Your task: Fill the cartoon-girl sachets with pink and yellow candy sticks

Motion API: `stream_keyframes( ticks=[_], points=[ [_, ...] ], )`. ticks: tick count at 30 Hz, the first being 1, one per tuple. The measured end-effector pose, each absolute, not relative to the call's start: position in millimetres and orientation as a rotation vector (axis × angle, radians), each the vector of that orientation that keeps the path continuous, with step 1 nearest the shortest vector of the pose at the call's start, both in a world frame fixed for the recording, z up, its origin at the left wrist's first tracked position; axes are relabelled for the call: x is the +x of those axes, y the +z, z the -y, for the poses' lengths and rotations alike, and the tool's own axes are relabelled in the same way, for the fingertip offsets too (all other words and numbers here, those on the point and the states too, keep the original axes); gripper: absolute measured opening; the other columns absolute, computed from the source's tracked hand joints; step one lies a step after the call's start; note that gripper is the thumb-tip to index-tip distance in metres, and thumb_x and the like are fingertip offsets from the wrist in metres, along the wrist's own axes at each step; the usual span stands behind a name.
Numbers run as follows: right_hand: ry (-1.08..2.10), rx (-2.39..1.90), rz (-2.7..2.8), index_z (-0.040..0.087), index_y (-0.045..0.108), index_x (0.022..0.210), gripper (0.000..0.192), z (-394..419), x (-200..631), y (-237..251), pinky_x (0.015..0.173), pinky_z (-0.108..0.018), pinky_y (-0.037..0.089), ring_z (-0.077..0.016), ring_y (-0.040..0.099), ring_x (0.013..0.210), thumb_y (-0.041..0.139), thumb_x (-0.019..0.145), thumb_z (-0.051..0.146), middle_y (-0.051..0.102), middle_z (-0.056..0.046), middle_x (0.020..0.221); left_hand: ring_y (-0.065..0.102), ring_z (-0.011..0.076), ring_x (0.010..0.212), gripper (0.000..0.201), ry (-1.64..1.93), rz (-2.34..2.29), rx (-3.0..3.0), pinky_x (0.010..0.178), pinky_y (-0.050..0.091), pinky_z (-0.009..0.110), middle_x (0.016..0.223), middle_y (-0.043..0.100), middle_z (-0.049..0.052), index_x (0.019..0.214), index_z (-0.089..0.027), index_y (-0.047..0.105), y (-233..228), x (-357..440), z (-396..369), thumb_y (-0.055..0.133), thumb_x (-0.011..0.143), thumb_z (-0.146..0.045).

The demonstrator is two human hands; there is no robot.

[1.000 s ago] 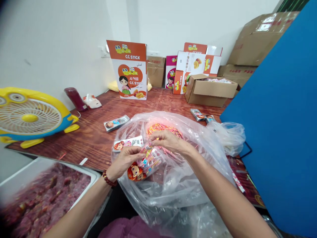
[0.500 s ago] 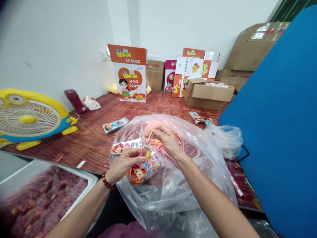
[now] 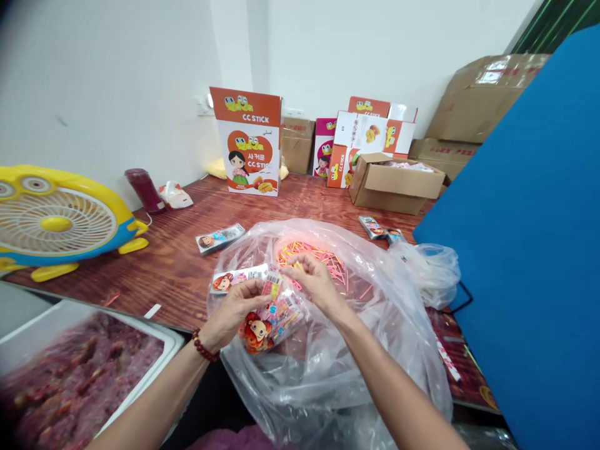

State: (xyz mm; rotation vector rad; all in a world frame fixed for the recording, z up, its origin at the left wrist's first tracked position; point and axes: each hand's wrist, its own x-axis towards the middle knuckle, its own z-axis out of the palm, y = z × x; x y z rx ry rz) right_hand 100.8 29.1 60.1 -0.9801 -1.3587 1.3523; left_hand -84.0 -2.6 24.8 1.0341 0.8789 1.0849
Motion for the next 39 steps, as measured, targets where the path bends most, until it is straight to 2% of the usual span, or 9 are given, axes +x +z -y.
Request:
stream_keyframes(
  ticks=[3,6,9,17,23,27,30,35,39],
  points=[
    [1.35,-0.989,1.522,0.019,0.056,0.072,0.031,-24,95,43,0.05,-0.022,0.027,-0.0076,0.034,0.053,0.073,0.072,0.044,0.043,0.006,0.061,0.058,0.012,0.066,0.023,1.124,-0.892,1.099,0.063,0.045,0.023,0.075,0.068,0.001,0.08,-0.014,0.069,25,-83,4,0.08,0.068,-0.031],
    [1.266,-1.004,1.532,0.02,0.039,0.058,0.043,-23,90,40,0.049,-0.023,0.021,-0.0076,0.025,0.052,0.07,0.073,0.046,0.031,0.007,0.057,0.06,0.013,0.07,0.024,1.154,-0.903,1.099,0.067,0.047,0.024,0.078,0.069,0.002,0.082,-0.014,0.07,26,-82,4,0.081,0.067,-0.03],
    [1.292,-1.018,1.497,0.021,0.032,0.058,0.047,-23,86,43,0.048,-0.024,0.016,-0.0073,0.02,0.05,0.068,0.075,0.047,0.025,0.008,0.055,0.064,0.0164,0.077,0.033,1.083,-0.877,1.048,0.073,0.049,0.027,0.087,0.073,0.005,0.093,-0.014,0.071,28,-84,3,0.083,0.065,-0.029],
    [1.3,-1.008,1.571,0.019,0.045,0.063,0.038,-26,91,41,0.051,-0.024,0.021,-0.008,0.027,0.054,0.073,0.072,0.042,0.034,0.007,0.059,0.061,0.0147,0.069,0.03,1.053,-0.886,1.053,0.068,0.047,0.026,0.077,0.072,0.004,0.084,-0.013,0.074,26,-86,3,0.084,0.064,-0.032],
    [1.189,-1.014,1.688,0.02,0.043,0.062,0.04,-29,99,42,0.053,-0.024,0.023,-0.0092,0.029,0.056,0.071,0.076,0.044,0.034,0.006,0.06,0.064,0.0172,0.073,0.036,0.997,-0.851,1.015,0.071,0.048,0.028,0.081,0.073,0.005,0.092,-0.014,0.075,21,-84,6,0.084,0.064,-0.035],
    [1.168,-1.021,1.652,0.02,0.041,0.06,0.04,-33,98,48,0.052,-0.025,0.023,-0.009,0.029,0.054,0.065,0.08,0.044,0.033,0.006,0.06,0.064,0.0186,0.071,0.03,0.997,-0.876,1.043,0.068,0.048,0.029,0.073,0.07,0.004,0.078,-0.013,0.074,22,-82,5,0.084,0.063,-0.036],
    [1.229,-1.035,1.63,0.021,0.034,0.058,0.044,-34,98,51,0.051,-0.025,0.02,-0.0082,0.025,0.053,0.069,0.076,0.042,0.028,0.007,0.057,0.061,0.0163,0.066,0.027,1.003,-0.908,1.073,0.064,0.046,0.027,0.068,0.068,0.002,0.071,-0.013,0.072,22,-82,3,0.083,0.063,-0.036],
    [1.32,-1.016,1.727,0.019,0.039,0.058,0.043,-33,102,54,0.052,-0.024,0.021,-0.0077,0.028,0.054,0.073,0.072,0.043,0.032,0.007,0.058,0.057,0.012,0.061,0.028,0.998,-0.921,1.077,0.06,0.043,0.023,0.069,0.067,0.001,0.075,-0.012,0.071,20,-80,3,0.084,0.061,-0.033],
    [1.366,-1.046,1.617,0.019,0.047,0.067,0.036,-29,105,56,0.052,-0.023,0.022,-0.0077,0.029,0.054,0.069,0.075,0.046,0.037,0.007,0.061,0.062,0.0155,0.068,0.031,0.991,-0.871,1.063,0.068,0.047,0.027,0.074,0.069,0.002,0.082,-0.012,0.072,24,-79,4,0.083,0.064,-0.035]
  ],
)
